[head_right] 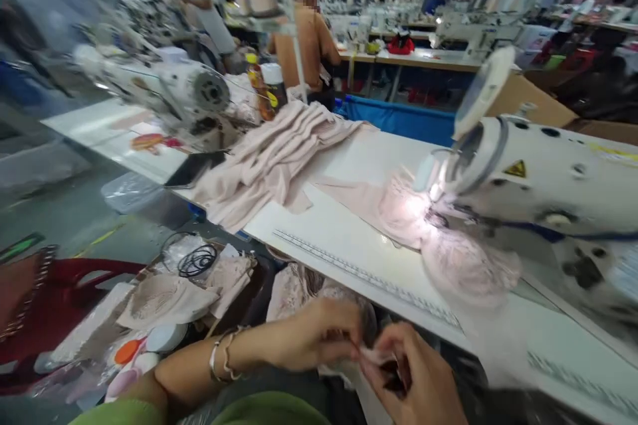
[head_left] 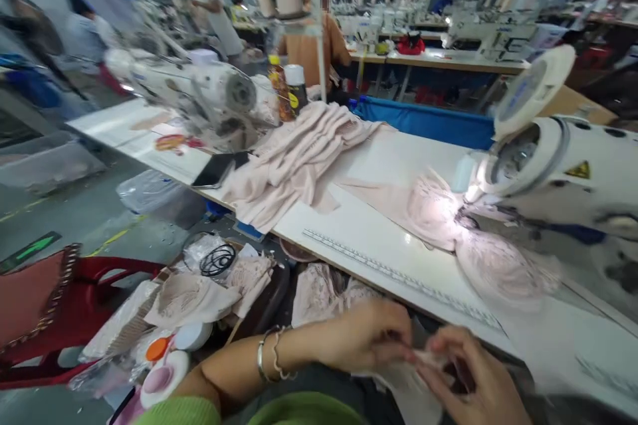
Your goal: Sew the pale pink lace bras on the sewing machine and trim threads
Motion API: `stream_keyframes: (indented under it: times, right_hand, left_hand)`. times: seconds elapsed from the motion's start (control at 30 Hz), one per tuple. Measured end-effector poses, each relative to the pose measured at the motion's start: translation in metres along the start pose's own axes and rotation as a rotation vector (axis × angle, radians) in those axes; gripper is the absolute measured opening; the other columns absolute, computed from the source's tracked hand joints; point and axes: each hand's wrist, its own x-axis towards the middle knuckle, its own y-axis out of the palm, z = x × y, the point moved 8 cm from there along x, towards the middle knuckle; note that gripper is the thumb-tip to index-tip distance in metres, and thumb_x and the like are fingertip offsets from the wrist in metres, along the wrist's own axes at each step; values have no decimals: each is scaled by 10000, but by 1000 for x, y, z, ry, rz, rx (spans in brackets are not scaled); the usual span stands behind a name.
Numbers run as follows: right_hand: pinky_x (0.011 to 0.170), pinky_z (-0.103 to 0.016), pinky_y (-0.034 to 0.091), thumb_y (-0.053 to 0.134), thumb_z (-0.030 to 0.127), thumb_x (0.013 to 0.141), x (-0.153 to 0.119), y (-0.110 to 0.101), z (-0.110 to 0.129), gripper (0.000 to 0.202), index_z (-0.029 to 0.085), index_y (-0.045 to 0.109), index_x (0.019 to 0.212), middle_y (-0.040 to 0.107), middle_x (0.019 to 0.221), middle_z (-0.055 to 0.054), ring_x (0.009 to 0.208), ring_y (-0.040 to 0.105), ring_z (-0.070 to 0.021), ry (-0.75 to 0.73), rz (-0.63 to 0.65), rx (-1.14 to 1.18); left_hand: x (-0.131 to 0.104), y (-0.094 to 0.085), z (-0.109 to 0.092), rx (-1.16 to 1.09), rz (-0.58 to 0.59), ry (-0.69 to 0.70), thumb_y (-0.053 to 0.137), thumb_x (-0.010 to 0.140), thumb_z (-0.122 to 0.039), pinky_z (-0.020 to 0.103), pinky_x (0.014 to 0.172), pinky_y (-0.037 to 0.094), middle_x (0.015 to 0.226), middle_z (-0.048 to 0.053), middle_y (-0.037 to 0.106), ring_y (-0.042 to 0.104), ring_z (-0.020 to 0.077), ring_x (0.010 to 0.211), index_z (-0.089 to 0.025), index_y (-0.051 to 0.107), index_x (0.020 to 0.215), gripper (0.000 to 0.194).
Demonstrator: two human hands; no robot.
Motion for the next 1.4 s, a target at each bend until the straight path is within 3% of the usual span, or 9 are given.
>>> stream_keyframes:
  times: [0.17, 0.33, 0.43, 0.67, 1.0, 1.1, 1.2, 1.3, 1.4]
  right_hand:
    - [465, -226, 385, 682, 301, 855, 0, -11, -2, 83, 231, 643, 833, 536, 616, 40, 496, 477, -114, 49, 37, 97]
    - [506, -247, 386, 694, 349, 889, 0, -12, -12, 129, 229, 648, 898, 632, 757, -12, 560, 473, -119, 144, 69, 241]
    - [516, -261, 404, 670, 354, 915, 1, -13, -8, 144, 230, 642, 848, 700, 883, -58, 588, 512, -129, 108, 24, 323]
    - [539, -257, 457, 644, 316, 942, -2, -14, -9, 167, 225, 630, 802, 680, 864, -52, 662, 607, -150, 120, -124, 453]
    - [528, -248, 444, 673, 341, 916, -8, -8, -13, 204, 239, 529, 814, 641, 814, -20, 619, 557, -128, 207, -184, 494]
    - [514, -241, 419, 675, 345, 912, -9, -4, -15, 190, 246, 518, 869, 604, 751, 11, 578, 514, -116, 264, -192, 493]
    - [504, -228, 392, 689, 310, 894, -9, 1, -10, 177, 244, 525, 882, 560, 689, 42, 553, 481, -105, 260, -175, 483]
    - [501, -226, 401, 707, 308, 883, -9, 3, -7, 179, 245, 539, 886, 567, 674, 47, 549, 499, -108, 257, -165, 461]
    - [534, -250, 441, 635, 381, 949, -11, -5, -10, 157, 238, 609, 889, 633, 746, -2, 590, 558, -129, 257, -214, 359]
  left_hand:
    - [5, -16, 6, -8, -24, -185, 570, 987, -381, 245, 682, 401, 764, 33, 596, 529, 151, 722, -170, 596, 756, 314]
    - [10, -15, 7, -1, -16, -203, 579, 965, -310, 243, 652, 398, 751, 22, 582, 536, 147, 696, -176, 589, 738, 263]
    - [9, -13, 7, 38, -12, -205, 580, 960, -284, 243, 652, 400, 756, 21, 585, 541, 146, 698, -178, 589, 744, 240]
    - [8, -6, 8, -130, 8, -256, 557, 968, -273, 227, 659, 427, 938, 73, 698, 606, 149, 786, -181, 546, 738, 248]
    - [5, 1, 17, -293, -45, -359, 597, 857, -214, 200, 594, 389, 800, 27, 641, 520, 109, 679, -182, 455, 655, 249]
    - [7, 4, 21, -296, -88, -398, 662, 802, -222, 198, 587, 410, 828, 11, 648, 547, 114, 681, -183, 551, 804, 117]
    - [7, 13, 28, -243, -52, -476, 727, 803, -327, 212, 598, 437, 855, 33, 710, 606, 148, 717, -173, 666, 980, 242]
    - [5, 13, 36, -167, -94, -537, 711, 822, -412, 214, 561, 398, 692, 31, 690, 578, 153, 664, -160, 735, 791, 255]
    - [6, 11, 37, -149, -142, -538, 697, 831, -400, 220, 550, 377, 679, 37, 683, 559, 148, 645, -152, 748, 722, 275]
